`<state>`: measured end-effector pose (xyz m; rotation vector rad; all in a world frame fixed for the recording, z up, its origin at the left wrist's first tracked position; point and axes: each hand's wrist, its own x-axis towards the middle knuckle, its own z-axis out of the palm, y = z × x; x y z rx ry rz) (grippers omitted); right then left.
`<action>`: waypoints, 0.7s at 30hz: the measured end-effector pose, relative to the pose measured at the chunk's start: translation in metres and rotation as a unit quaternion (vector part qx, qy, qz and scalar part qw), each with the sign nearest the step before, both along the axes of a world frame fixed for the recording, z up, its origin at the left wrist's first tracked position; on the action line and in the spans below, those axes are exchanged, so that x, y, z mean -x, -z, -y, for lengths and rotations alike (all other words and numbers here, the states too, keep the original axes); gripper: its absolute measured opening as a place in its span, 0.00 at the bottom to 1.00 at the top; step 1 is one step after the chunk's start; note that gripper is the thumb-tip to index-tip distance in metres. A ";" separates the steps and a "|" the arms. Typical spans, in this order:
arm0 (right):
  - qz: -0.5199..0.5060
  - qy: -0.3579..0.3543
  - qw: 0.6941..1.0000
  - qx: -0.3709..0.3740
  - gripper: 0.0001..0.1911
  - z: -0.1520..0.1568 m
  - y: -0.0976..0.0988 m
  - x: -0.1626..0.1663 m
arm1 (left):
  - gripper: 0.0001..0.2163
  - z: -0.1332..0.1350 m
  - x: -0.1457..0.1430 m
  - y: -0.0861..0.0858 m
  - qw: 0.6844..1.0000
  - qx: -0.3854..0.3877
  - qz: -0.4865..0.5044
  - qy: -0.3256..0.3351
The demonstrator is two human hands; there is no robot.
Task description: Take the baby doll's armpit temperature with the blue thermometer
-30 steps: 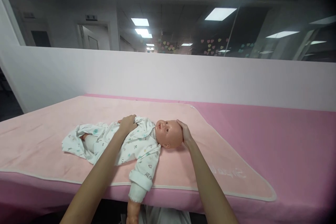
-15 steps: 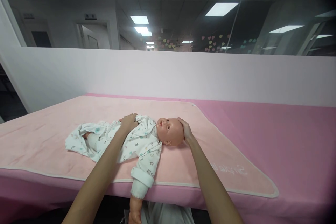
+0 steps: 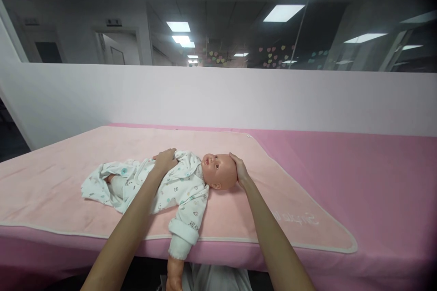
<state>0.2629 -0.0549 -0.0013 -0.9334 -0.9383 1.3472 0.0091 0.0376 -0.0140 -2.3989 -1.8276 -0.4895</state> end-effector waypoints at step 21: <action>-0.004 0.046 0.999 0.009 0.14 0.009 -0.011 0.006 | 0.17 0.005 -0.002 -0.004 1.000 0.006 0.000 -0.009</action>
